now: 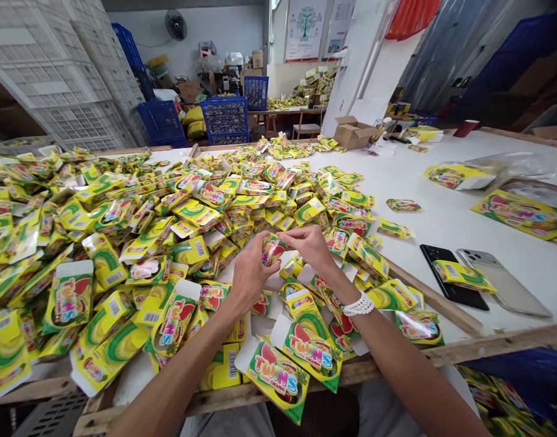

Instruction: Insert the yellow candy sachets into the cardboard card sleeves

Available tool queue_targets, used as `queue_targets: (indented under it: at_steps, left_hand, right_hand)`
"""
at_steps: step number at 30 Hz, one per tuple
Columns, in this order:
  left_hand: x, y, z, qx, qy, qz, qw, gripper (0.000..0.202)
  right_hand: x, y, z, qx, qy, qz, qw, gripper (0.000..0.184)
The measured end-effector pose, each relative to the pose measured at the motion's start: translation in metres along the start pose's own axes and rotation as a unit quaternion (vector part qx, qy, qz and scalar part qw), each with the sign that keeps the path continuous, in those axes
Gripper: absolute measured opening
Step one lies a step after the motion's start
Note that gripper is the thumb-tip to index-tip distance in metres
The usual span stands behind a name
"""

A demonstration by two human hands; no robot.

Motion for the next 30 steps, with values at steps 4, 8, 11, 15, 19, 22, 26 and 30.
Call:
queue_targets:
  at_steps: [4,8,11,15,19,22,26,30]
  left_hand:
    - [-0.006,-0.007,-0.001,0.023,-0.024,-0.010,0.999,0.057]
    - [-0.015,-0.011,-0.002,0.029,-0.058,-0.009,0.998,0.053]
    - [-0.013,-0.014,-0.002,0.038,-0.054,-0.002,0.998,0.053]
    - [-0.009,-0.016,-0.003,0.043,-0.052,0.006,0.998,0.057]
    - [-0.010,-0.014,-0.003,0.046,-0.048,-0.004,0.998,0.059]
    - [-0.014,-0.011,-0.002,0.039,-0.059,0.000,0.998,0.056]
    - [-0.014,-0.015,-0.003,0.057,-0.054,-0.030,0.996,0.057]
    - [-0.012,-0.022,-0.006,0.091,-0.029,-0.082,0.992,0.066]
  right_hand:
    - [0.007,0.022,-0.002,-0.063,0.023,0.076,0.995,0.038]
    - [0.007,0.036,-0.003,-0.117,0.019,0.050,0.992,0.051]
    - [0.007,0.038,-0.001,-0.139,0.014,0.042,0.989,0.054]
    - [0.004,0.028,0.002,-0.108,-0.004,0.036,0.993,0.055]
    - [0.000,0.026,-0.001,-0.078,-0.017,-0.060,0.995,0.040]
    - [-0.001,0.031,-0.004,-0.082,-0.016,-0.124,0.989,0.040]
    - [-0.003,0.031,-0.004,-0.094,-0.022,-0.068,0.993,0.045]
    - [-0.008,0.021,-0.003,-0.056,-0.036,-0.011,0.998,0.042]
Point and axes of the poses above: each hand's wrist, its own z-axis towards the middle knuckle, its own y-axis out of the palm, x = y × z, the point moved 10 cm from there along z, towards the middle knuckle, and after that the axes turned 12 degrees about -x, right-handed, at the moved point
